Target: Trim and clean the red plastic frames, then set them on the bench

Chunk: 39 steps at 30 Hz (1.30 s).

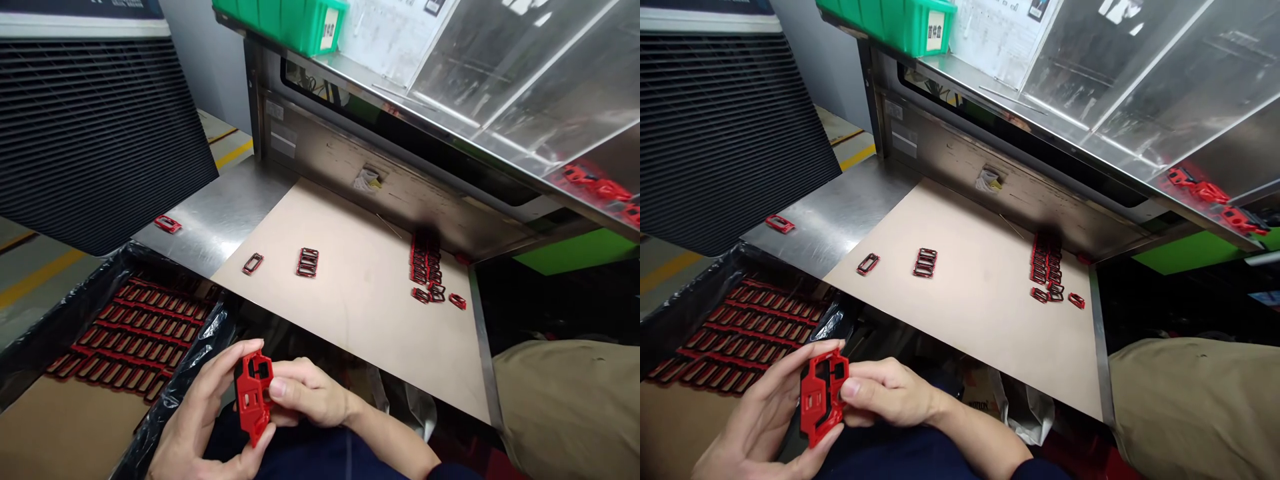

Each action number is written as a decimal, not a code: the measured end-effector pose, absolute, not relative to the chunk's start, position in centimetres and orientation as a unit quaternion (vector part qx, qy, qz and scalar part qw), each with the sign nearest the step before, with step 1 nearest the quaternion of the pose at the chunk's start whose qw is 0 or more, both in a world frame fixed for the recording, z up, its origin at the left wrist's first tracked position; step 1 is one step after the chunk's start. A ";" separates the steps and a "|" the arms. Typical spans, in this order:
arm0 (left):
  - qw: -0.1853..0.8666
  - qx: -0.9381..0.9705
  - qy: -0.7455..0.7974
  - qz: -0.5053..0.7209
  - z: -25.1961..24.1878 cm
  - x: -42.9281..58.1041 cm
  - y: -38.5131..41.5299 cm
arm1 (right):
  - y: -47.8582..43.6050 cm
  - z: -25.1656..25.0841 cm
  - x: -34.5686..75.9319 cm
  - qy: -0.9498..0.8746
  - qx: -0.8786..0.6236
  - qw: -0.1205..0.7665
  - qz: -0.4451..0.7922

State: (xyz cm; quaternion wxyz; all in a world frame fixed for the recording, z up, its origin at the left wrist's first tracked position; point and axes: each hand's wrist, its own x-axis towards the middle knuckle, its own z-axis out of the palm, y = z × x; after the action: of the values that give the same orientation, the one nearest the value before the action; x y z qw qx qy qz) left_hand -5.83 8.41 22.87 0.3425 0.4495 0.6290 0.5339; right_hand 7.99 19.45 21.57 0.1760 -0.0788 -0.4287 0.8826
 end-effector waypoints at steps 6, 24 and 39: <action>0.354 0.472 0.607 0.533 22.1 -6.2 8.6 | 19.7 21.9 8.1 -0.459 -0.055 0.161 0.872; 0.307 0.576 0.591 0.475 22.0 -7.5 9.7 | 20.5 21.5 10.4 -0.544 -0.159 0.115 0.816; 0.485 0.256 0.570 0.612 24.5 -7.1 9.8 | 20.4 21.2 12.2 -0.596 -0.193 0.191 0.755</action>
State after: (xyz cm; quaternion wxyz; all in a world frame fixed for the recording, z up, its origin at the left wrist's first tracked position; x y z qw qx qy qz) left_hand -7.12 9.77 24.55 0.4851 0.2560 0.5701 0.6117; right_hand 12.19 20.37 21.23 0.1910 -0.1933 -0.5963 0.7554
